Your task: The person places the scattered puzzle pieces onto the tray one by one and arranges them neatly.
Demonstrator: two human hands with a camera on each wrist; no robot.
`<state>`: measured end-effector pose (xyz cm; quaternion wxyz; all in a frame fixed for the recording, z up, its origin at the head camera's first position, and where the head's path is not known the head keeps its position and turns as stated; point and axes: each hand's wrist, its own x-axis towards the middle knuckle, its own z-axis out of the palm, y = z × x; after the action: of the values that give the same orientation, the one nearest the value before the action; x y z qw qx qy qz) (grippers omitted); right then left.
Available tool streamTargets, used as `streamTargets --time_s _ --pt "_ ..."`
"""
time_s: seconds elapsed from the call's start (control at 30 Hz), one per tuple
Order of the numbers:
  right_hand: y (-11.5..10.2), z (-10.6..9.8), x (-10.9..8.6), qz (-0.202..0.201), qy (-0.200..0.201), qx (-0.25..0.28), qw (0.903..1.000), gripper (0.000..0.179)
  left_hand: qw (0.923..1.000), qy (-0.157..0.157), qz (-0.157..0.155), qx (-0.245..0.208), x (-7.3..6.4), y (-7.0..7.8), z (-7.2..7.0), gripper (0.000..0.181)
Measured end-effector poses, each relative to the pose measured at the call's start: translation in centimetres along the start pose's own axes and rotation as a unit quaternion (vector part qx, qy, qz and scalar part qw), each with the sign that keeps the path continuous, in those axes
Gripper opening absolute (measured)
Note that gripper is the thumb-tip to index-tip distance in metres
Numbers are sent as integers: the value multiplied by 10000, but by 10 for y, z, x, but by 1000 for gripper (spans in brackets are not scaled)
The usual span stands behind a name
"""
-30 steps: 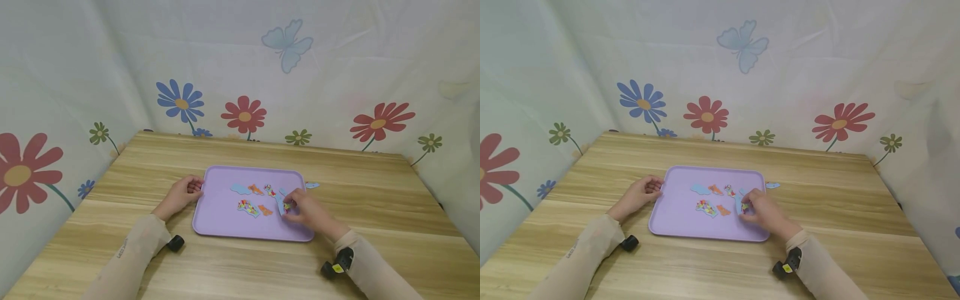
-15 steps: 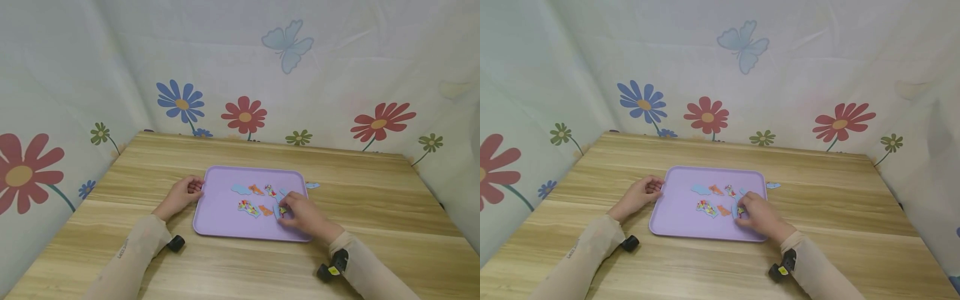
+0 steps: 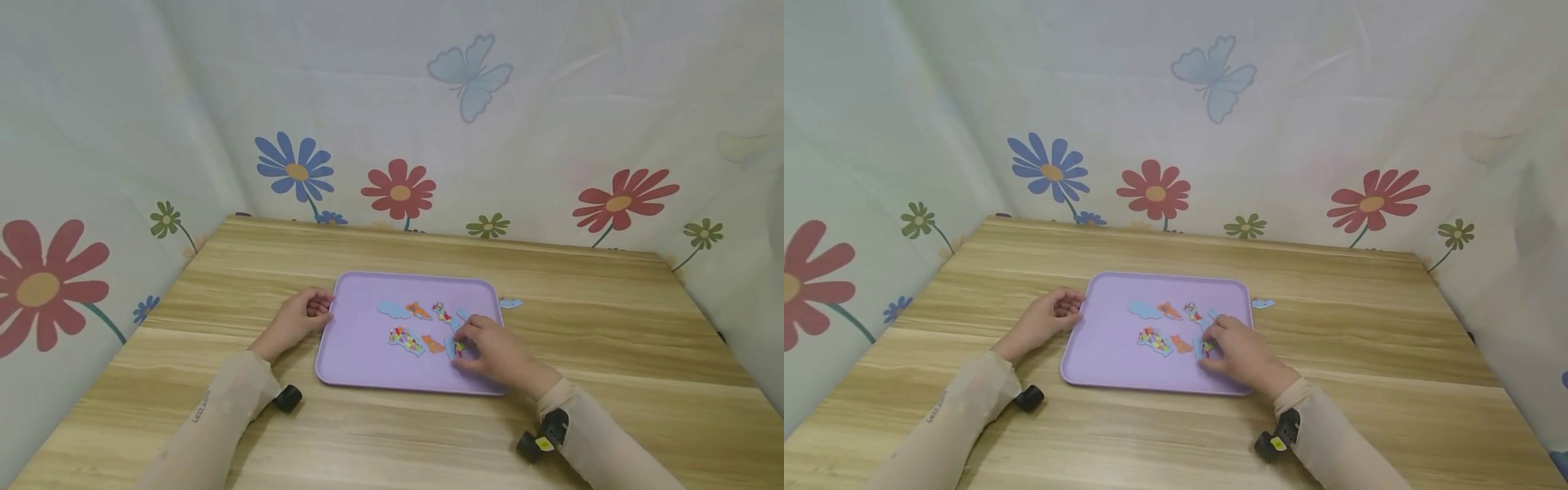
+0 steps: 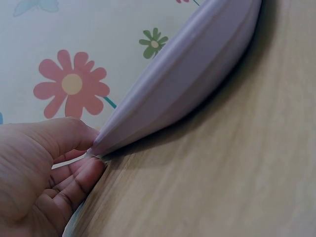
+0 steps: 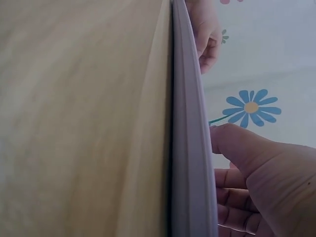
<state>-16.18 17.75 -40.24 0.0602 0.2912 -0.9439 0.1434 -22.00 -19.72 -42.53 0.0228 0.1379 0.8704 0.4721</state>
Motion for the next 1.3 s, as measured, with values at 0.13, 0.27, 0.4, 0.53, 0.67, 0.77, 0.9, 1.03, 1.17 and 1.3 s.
streamTargets --time_s 0.13,0.27,0.4,0.53,0.67,0.77,0.9,1.03,1.17,1.3 --pt "3 -1 -1 -131 55 196 9997 33 10000 20 16 -50 -1 1 1 34" --pt "8 -3 -3 -279 146 446 9985 30 9999 35 3 -95 -2 1 2 34" --pt "12 -9 -3 -264 133 604 9977 30 10000 14 11 -72 -3 0 2 33" --pt "16 -16 -1 -176 87 608 9980 29 10000 9 -11 -3 -3 0 3 33" --pt "20 -23 1 -27 66 627 9980 28 10000 14 -21 29 -4 -1 3 33" --pt "23 -29 2 29 111 578 9983 27 10000 35 -46 24 -4 0 3 33" --pt "28 -34 5 109 222 512 9984 27 10000 52 -38 44 -3 1 3 33" --pt "33 -38 7 315 243 640 9972 28 10000 42 -44 58 -3 1 3 33" --pt "36 -41 7 487 249 615 9966 26 9999 34 -80 70 -3 0 3 33" --pt "42 -42 7 531 319 559 9965 24 9999 20 -59 97 -4 2 3 33"
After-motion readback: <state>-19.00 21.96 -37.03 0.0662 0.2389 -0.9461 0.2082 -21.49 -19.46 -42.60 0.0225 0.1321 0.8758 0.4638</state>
